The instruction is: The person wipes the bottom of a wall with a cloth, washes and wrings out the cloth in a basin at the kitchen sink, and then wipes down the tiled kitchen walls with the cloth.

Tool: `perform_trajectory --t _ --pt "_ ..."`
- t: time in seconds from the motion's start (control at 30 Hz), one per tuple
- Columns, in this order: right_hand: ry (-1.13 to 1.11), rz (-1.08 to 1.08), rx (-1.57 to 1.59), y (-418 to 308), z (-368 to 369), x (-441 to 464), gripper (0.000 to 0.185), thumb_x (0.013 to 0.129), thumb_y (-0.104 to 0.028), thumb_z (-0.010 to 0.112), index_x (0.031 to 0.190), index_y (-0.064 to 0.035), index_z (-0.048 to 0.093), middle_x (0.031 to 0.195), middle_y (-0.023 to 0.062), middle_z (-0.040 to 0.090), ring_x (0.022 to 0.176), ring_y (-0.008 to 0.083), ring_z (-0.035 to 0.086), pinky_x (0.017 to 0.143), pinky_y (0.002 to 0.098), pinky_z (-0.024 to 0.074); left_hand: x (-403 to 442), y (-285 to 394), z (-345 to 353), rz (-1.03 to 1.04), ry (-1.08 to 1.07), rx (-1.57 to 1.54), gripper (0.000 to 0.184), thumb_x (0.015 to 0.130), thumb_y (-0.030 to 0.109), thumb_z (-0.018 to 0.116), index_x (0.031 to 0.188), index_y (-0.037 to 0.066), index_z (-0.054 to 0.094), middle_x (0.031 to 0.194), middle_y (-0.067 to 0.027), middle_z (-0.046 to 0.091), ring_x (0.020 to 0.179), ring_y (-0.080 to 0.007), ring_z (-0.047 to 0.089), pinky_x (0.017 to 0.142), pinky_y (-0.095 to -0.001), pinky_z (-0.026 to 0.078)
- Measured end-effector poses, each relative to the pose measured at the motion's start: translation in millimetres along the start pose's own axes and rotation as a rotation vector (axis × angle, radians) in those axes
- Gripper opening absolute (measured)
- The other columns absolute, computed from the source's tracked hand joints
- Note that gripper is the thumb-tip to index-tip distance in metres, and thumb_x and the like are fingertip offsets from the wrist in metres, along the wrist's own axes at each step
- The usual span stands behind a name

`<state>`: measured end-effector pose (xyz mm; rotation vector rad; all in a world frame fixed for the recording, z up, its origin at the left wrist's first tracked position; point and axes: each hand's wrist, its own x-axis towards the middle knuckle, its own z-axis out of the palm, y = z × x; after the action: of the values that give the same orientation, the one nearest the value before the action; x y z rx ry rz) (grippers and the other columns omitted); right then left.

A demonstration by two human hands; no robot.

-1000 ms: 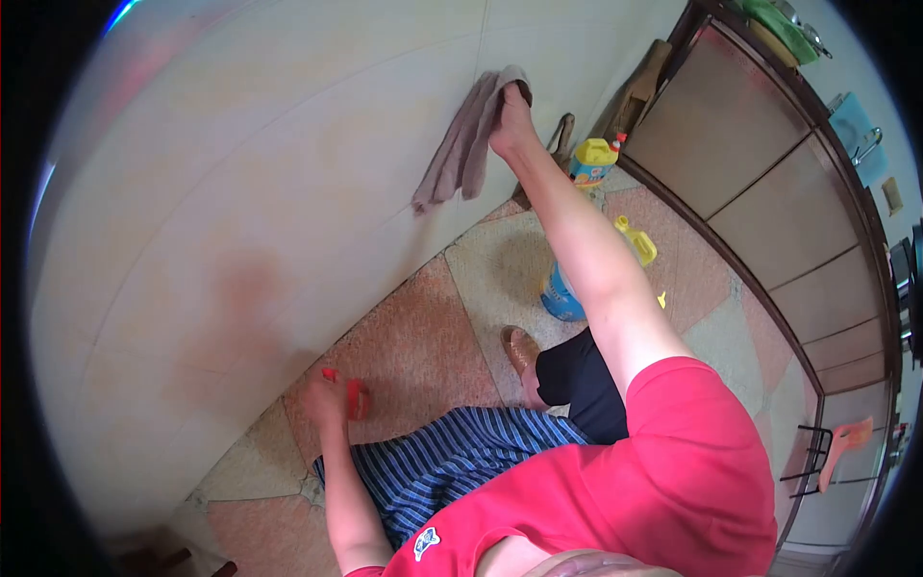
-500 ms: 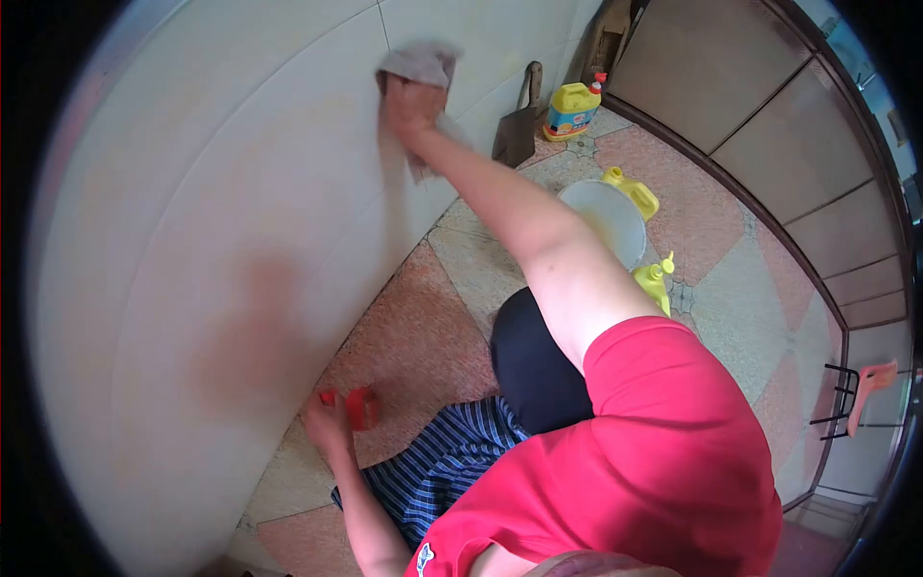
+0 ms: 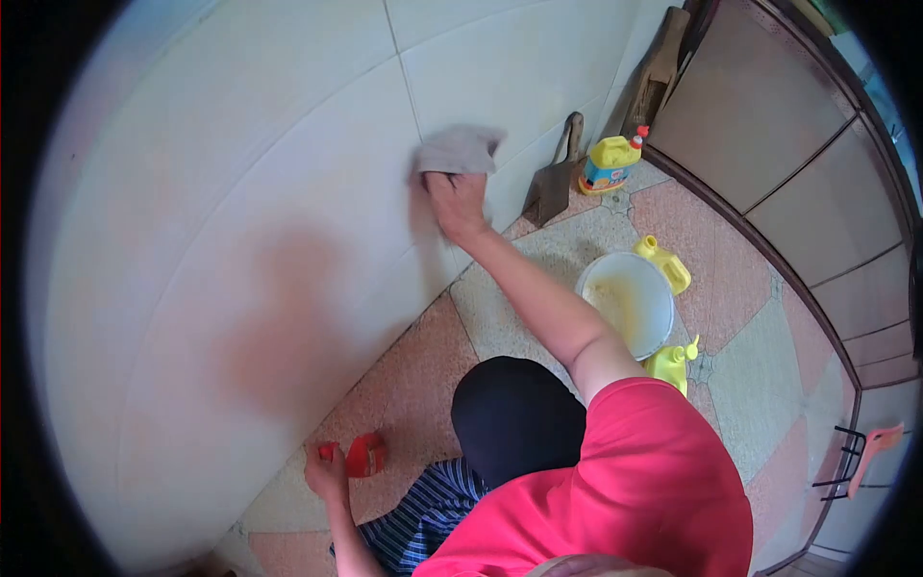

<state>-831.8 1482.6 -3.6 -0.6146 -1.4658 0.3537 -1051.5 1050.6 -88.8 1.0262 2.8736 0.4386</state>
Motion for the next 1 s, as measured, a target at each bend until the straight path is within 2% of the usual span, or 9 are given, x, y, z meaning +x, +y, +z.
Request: perform_trajectory --t 0.07,0.23,0.37,0.53,0.63,0.73,0.83,0.9,1.0 --pt "0.002 -0.415 -0.325 -33 -15 52 0.022 0.088 -0.026 0.057 0.100 -0.0081 0.063 0.101 0.0117 0.062 0.092 0.0331 0.056 0.083 0.0417 0.0433 -3 0 -4 -0.002 0.035 -0.019 0.019 0.074 0.022 0.068 0.085 0.008 0.064 0.075 -0.0151 0.066 0.071 -0.0318 0.064 0.064 -0.0402 0.049" --pt "-0.287 -0.046 -0.095 -60 -33 176 0.038 0.086 -0.039 0.057 0.115 -0.0135 0.059 0.124 0.0104 0.053 0.118 0.0296 0.042 0.104 0.0394 0.0259 0 -5 0 -0.013 0.060 -0.051 0.015 0.073 0.020 0.069 0.083 0.009 0.063 0.069 -0.0134 0.064 0.065 -0.0300 0.063 0.060 -0.0405 0.048" --pt "-0.045 0.084 -0.105 12 -14 183 0.059 0.090 -0.049 0.048 0.132 -0.0076 0.046 0.139 0.0127 0.041 0.131 0.0270 0.033 0.109 0.0383 0.0204 -3 -2 1 -0.081 0.054 -0.057 0.016 0.072 0.019 0.069 0.082 0.009 0.063 0.070 -0.0139 0.064 0.067 -0.0303 0.064 0.061 -0.0412 0.049" --pt "0.269 0.798 0.165 75 -69 189 0.062 0.092 -0.047 0.040 0.131 0.0012 0.046 0.137 0.0197 0.045 0.129 0.0301 0.038 0.105 0.0372 0.0272 -6 -6 -1 0.012 0.091 -0.040 0.017 0.071 0.018 0.069 0.083 0.008 0.064 0.073 -0.0147 0.065 0.070 -0.0325 0.064 0.063 -0.0430 0.049" --pt "0.516 0.562 0.047 97 -69 205 0.048 0.091 -0.039 0.046 0.115 0.0014 0.059 0.119 0.0213 0.058 0.115 0.0346 0.051 0.096 0.0388 0.0365 -3 -11 -3 -0.020 0.043 -0.032 0.016 0.071 0.017 0.068 0.083 0.008 0.064 0.074 -0.0154 0.064 0.072 -0.0330 0.064 0.066 -0.0425 0.049" --pt "0.341 0.113 -0.035 7 -39 201 0.036 0.090 -0.031 0.049 0.104 -0.0007 0.061 0.109 0.0212 0.060 0.103 0.0369 0.053 0.093 0.0408 0.0381 0 -21 6 0.025 0.060 -0.100 0.019 0.069 0.020 0.069 0.082 0.007 0.065 0.073 -0.0135 0.065 0.071 -0.0314 0.064 0.065 -0.0403 0.049" --pt "0.131 0.026 -0.172 -54 -17 196 0.042 0.092 -0.036 0.049 0.119 -0.0045 0.055 0.132 0.0161 0.047 0.124 0.0335 0.038 0.106 0.0430 0.0255 4 -14 6 0.084 0.023 -0.157 0.020 0.070 0.022 0.069 0.083 0.007 0.065 0.074 -0.0136 0.065 0.071 -0.0313 0.064 0.065 -0.0404 0.049" --pt "0.099 -0.308 -0.566 -33 -26 231 0.042 0.092 -0.033 0.046 0.124 -0.0067 0.053 0.136 0.0147 0.046 0.127 0.0347 0.037 0.108 0.0417 0.0254 5 -5 3 0.066 0.018 -0.123 0.020 0.070 0.021 0.069 0.084 0.008 0.064 0.074 -0.0134 0.065 0.071 -0.0315 0.064 0.065 -0.0405 0.049" --pt "-0.007 -0.054 -0.754 -39 -69 303 0.042 0.092 -0.032 0.043 0.125 -0.0081 0.052 0.131 0.0163 0.049 0.123 0.0369 0.042 0.105 0.0409 0.0304 2 11 -6 0.055 0.035 -0.068 0.019 0.071 0.021 0.069 0.085 0.009 0.064 0.075 -0.0128 0.065 0.071 -0.0317 0.064 0.065 -0.0405 0.049"
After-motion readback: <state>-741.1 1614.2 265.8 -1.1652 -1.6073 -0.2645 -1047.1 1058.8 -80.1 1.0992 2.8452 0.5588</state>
